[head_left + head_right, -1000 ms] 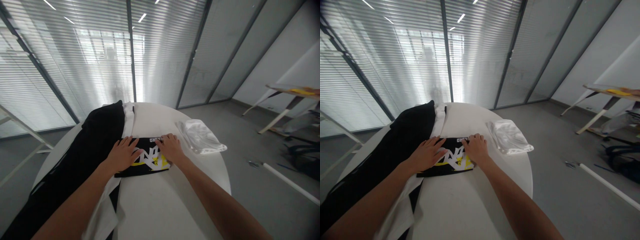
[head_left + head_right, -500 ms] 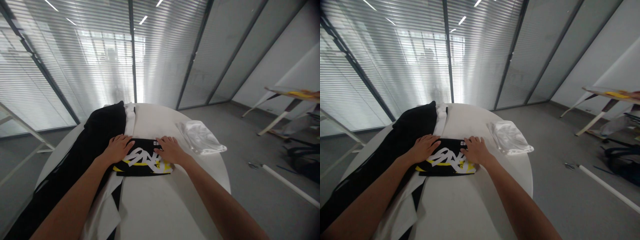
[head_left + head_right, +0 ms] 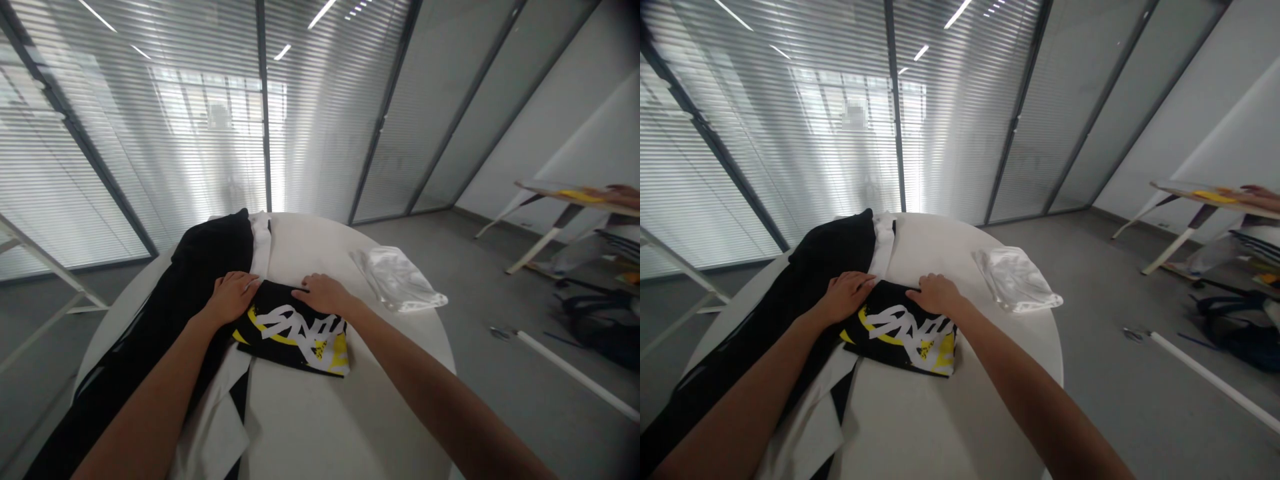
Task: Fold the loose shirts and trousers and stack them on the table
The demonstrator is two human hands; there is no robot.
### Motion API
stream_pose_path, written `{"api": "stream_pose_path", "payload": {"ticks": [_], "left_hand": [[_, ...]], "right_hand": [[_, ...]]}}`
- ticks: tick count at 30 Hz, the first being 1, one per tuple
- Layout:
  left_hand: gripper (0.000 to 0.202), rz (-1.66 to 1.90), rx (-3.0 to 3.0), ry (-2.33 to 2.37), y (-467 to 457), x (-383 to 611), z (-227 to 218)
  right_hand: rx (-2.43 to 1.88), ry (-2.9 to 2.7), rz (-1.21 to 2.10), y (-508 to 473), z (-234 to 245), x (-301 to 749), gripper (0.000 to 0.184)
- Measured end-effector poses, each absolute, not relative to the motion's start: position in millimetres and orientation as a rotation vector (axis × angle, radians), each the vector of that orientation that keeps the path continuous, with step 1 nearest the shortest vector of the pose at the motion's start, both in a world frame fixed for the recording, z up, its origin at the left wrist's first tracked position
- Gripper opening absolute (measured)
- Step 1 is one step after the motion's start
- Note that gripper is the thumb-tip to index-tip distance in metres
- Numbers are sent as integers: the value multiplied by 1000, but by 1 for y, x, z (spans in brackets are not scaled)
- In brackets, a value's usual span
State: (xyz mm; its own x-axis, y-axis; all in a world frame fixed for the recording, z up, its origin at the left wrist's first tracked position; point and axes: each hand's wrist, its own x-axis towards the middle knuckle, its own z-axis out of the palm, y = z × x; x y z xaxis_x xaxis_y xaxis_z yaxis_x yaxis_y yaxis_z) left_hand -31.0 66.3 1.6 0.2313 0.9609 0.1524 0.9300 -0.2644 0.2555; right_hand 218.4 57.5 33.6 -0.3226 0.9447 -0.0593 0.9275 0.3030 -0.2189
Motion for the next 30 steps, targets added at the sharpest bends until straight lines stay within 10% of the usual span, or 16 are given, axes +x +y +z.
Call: {"api": "stream_pose_path", "payload": {"ticks": [30], "left_hand": [[50,280,2358,2163,71,-46,-11]], "right_hand": [[-1674,-1417,589,71,122,444,59]]}}
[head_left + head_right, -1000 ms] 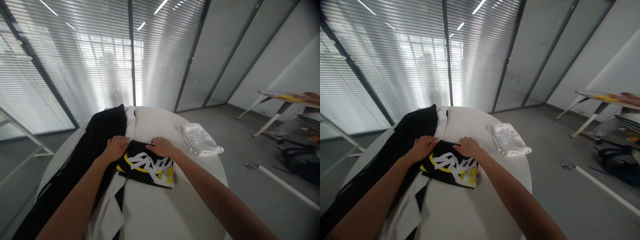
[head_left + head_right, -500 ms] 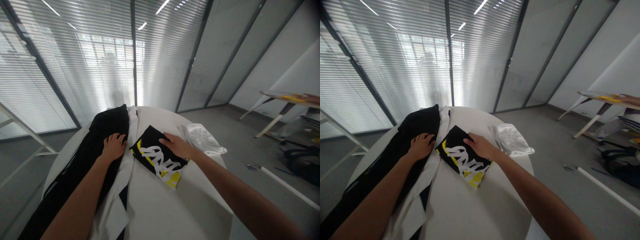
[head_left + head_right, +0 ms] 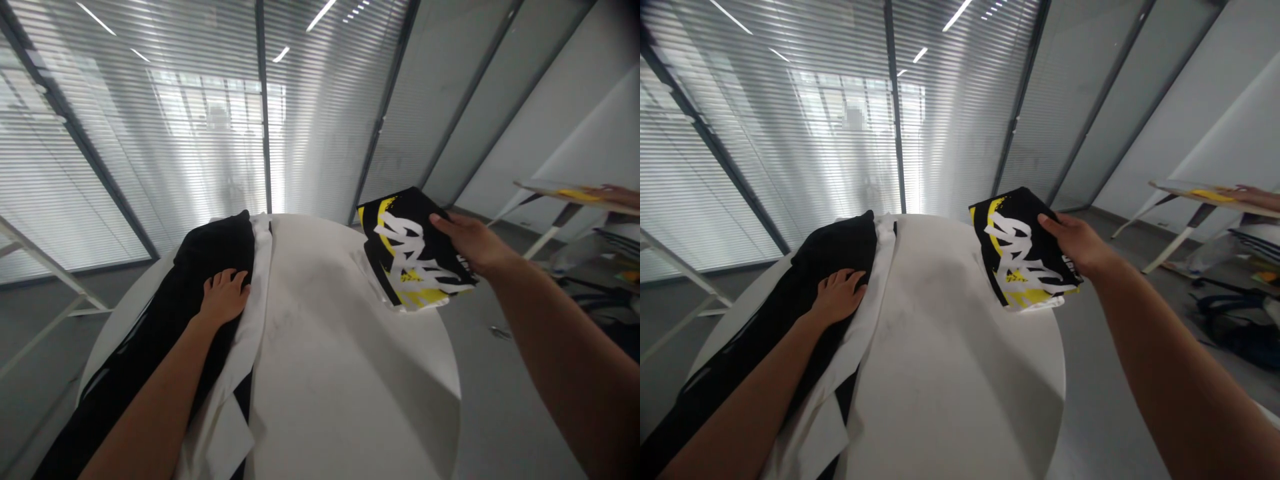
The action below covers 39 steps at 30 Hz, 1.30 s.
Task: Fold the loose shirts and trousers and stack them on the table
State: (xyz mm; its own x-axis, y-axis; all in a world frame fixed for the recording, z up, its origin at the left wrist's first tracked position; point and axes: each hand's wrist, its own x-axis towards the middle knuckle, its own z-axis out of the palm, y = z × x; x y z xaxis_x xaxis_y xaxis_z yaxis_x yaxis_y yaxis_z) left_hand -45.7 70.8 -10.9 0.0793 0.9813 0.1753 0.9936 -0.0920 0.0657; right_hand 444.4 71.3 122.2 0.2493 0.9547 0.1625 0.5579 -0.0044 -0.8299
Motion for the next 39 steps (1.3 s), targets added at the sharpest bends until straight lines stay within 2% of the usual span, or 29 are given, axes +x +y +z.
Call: {"api": "stream_pose_path", "payload": {"ticks": [2,4,8,11,14,17,22,28,32,35,39], "left_hand": [[50,-273,-2258,-2063,71,-46,-12],[51,-275,-2256,-2065,71,-46,-11],[50,-255,-2248,-2086,70,-45,-9],[50,-234,-2254,-2094,70,-44,-8],[50,-234,-2246,-2085,71,-44,-9],[50,-237,-2240,-2077,71,-44,-10],[50,-235,-2258,-2073,69,-43,-7],[50,-222,-2250,-2092,67,-41,-3],[49,-219,-2240,-2092,68,-42,-6],[49,-230,-2236,-2080,68,-43,-8],[48,-227,-2233,-2073,69,-43,-10]], "right_hand": [[-1856,-1484,500,89,96,463,62],[-2119,-1624,256,100,63,470,63],[-2203,-1661,-1,98,11,459,58],[-2255,-1692,-252,92,5,449,52],[-2202,-1776,-375,93,16,442,55],[-2077,-1954,-411,97,20,431,55],[-2079,-2165,-361,100,-2,403,56],[-2129,-2172,-372,100,-13,393,57],[-2083,-2154,-426,91,-5,376,49],[-1952,-2236,-345,80,0,346,45],[-1752,-2352,-195,69,0,296,50]]}}
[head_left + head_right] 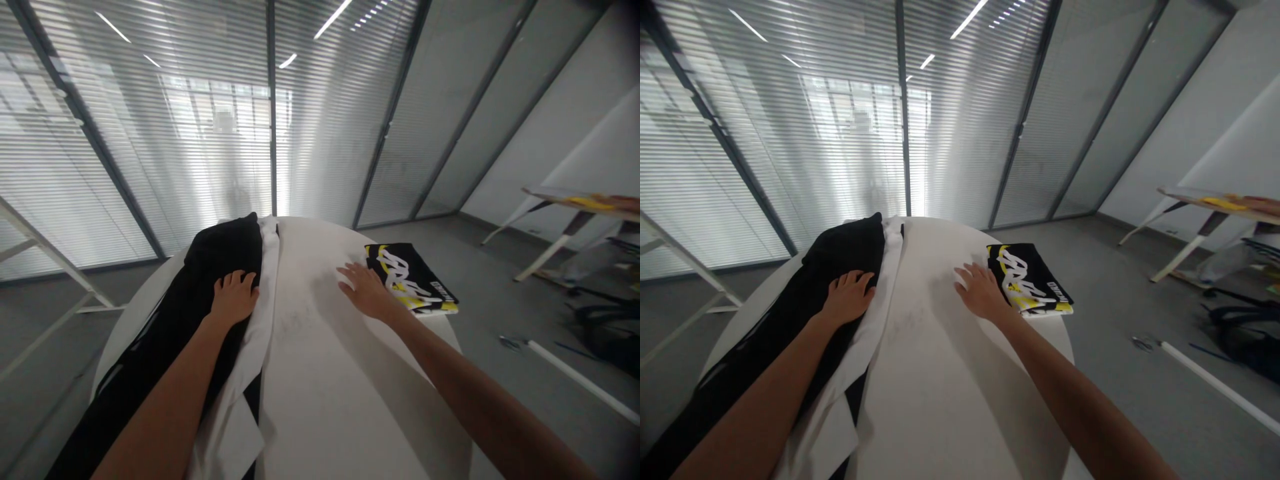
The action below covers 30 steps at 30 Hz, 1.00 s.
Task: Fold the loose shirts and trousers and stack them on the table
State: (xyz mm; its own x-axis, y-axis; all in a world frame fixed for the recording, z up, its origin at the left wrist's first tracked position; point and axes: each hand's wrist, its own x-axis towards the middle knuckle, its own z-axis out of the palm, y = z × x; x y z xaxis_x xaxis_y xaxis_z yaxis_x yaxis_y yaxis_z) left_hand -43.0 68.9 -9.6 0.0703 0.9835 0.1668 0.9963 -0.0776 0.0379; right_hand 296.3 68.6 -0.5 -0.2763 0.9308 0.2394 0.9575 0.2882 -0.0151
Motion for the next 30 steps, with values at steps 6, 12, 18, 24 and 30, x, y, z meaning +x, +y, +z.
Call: {"api": "stream_pose_path", "payload": {"ticks": [6,12,18,24,30], "left_hand": [[48,-249,-2238,-2068,69,-43,-9],[48,-245,-2225,-2083,70,-42,-8],[48,-259,-2228,-2078,71,-42,-9],[48,-254,-2210,-2093,70,-41,-9],[47,-286,-2204,-2101,71,-43,-11]], "right_hand": [[-1731,-2429,-64,63,-21,244,53],[-1694,-2442,-54,64,-33,241,51],[-1659,-2419,-51,66,-33,246,51],[-1630,-2405,-21,68,-36,248,50],[-1627,-2399,8,68,-36,250,50]]}}
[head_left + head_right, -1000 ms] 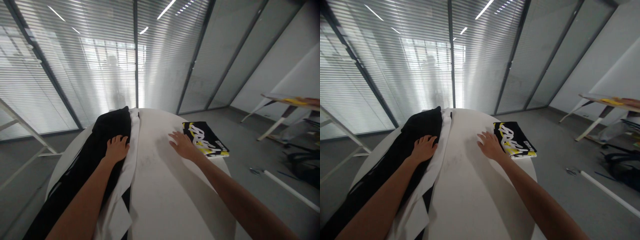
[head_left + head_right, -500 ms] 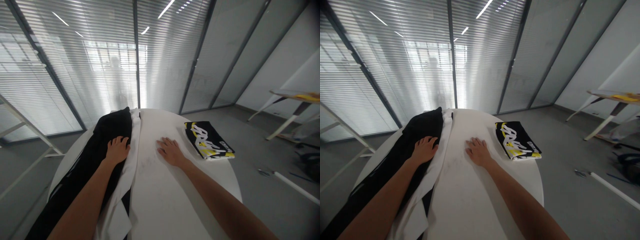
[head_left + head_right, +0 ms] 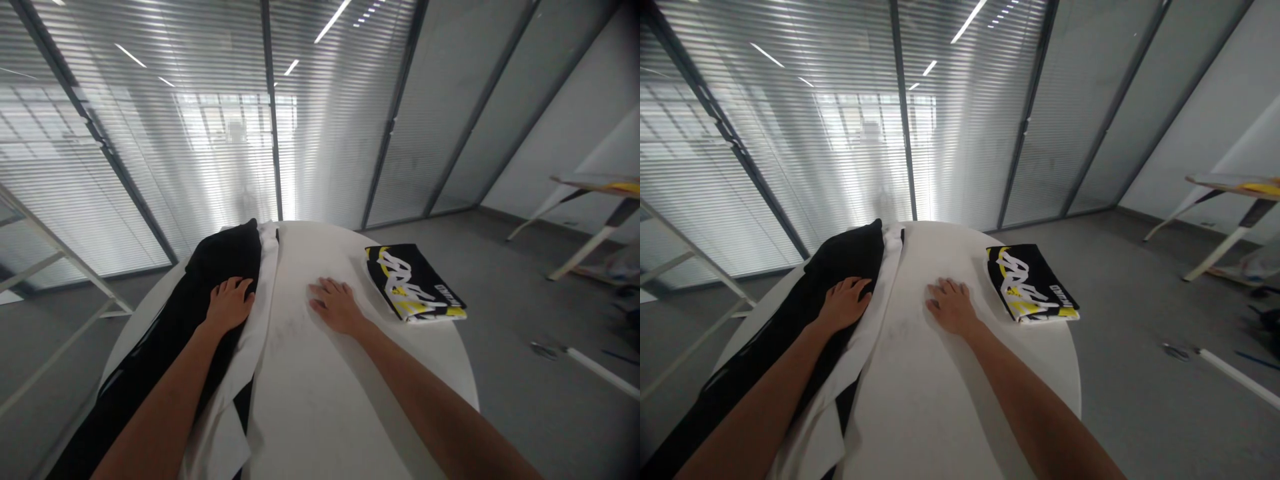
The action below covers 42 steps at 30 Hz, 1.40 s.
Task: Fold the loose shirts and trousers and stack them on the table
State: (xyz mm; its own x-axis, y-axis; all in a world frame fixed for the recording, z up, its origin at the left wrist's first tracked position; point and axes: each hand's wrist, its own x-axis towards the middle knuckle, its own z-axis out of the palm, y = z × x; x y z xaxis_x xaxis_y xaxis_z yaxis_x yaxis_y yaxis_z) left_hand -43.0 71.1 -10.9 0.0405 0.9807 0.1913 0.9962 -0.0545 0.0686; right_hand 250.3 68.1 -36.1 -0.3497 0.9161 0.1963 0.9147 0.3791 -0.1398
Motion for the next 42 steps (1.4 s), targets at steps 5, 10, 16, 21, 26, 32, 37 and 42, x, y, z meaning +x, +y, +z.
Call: {"api": "stream_pose_path", "payload": {"ticks": [5,10,16,21,26,32,37,42], "left_hand": [[45,-332,-2209,-2105,72,-44,-12],[40,-424,-2115,-2201,71,-41,0],[48,-486,-1423,-2497,66,-73,19],[54,-409,-1340,-2738,66,-104,15],[51,-391,-1435,-2727,69,-104,15],[49,-384,-1474,-2650,71,-103,16],[49,-423,-1504,-2642,72,-101,18],[49,-490,-1508,-2629,70,-93,23]], "right_hand": [[-1624,-2397,19,69,-35,251,50],[-1626,-2386,14,67,-33,250,49],[-1631,-2392,29,67,-32,249,50],[-1621,-2403,13,67,-32,250,49],[-1624,-2398,11,67,-34,251,48],[-1620,-2406,14,68,-34,251,49],[-1622,-2407,-6,67,-33,250,49],[-1632,-2410,9,68,-34,250,49]]}}
